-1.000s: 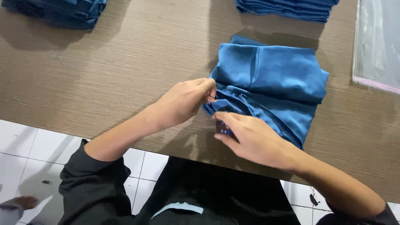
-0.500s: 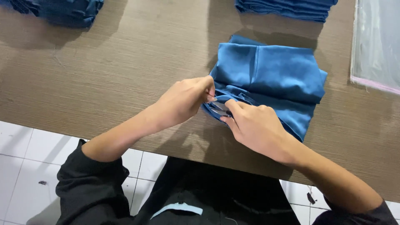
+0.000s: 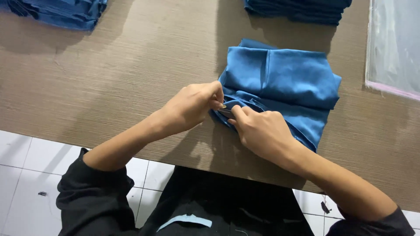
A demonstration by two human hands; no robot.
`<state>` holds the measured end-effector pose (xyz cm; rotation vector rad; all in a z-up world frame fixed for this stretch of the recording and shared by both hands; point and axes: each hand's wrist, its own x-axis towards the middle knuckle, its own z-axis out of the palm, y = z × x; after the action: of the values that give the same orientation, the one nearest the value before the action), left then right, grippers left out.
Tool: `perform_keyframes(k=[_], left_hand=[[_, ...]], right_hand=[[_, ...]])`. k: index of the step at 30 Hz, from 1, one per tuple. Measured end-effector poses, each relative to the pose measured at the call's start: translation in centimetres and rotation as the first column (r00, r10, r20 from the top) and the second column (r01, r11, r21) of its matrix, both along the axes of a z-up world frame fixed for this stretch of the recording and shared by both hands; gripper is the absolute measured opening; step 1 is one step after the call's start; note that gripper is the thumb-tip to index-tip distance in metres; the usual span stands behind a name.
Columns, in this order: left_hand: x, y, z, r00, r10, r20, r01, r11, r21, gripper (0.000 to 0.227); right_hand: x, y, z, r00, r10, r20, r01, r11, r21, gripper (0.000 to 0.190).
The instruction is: The person uses scissors to trim loose threads and excess fabric from the edges of blue garments. They fold the fabric to align the edges, cut the threads, and then place the finished items onto a stack.
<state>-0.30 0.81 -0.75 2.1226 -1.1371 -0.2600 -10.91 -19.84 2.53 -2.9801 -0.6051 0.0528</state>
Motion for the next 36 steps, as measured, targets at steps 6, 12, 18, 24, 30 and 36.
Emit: perform_keyframes(k=[6,12,18,24,30,36], left_hand=[[0.1,0.2,0.1,1.0,0.002,-0.022,-0.002,1.0,0.005,0.012],[0.4,0.2,0.1,0.999,-0.009,-0.032,0.009,1.0,-0.02,0.014],[0.3,0.6,1.6,0.998,-0.049,-0.025,0.047,0.996,-0.081,0.018],[0.1,4.2,8.9,0.994,-0.106,0.022,0.106,0.994,-0.016,0.016],[-1.2,13.6,7.4,0.975,-0.2,-0.101,0.224,0.876,0.427,0.047],[-7.0,8.2,5.0,0.969,0.073,0.234,-0.137,0.954,0.267,0.033]], right_hand=[[0.2,0.0,0.8,0.998,0.006,-0.055,-0.003,0.999,0.052,0.021],[0.4,-0.3,0.6,0.995,0.016,-0.095,-0.011,0.998,0.056,0.023],[0.1,-0.7,0.6,0.995,0.013,-0.097,-0.008,0.999,0.053,0.02],[-0.5,-1.9,2.5,0.988,-0.025,-0.15,0.047,0.989,0.142,0.024],[-2.1,-6.4,3.5,0.934,-0.205,-0.292,0.294,0.907,0.303,0.028],[-5.6,-8.9,2.6,0.948,-0.238,-0.212,0.304,0.876,0.374,0.031]])
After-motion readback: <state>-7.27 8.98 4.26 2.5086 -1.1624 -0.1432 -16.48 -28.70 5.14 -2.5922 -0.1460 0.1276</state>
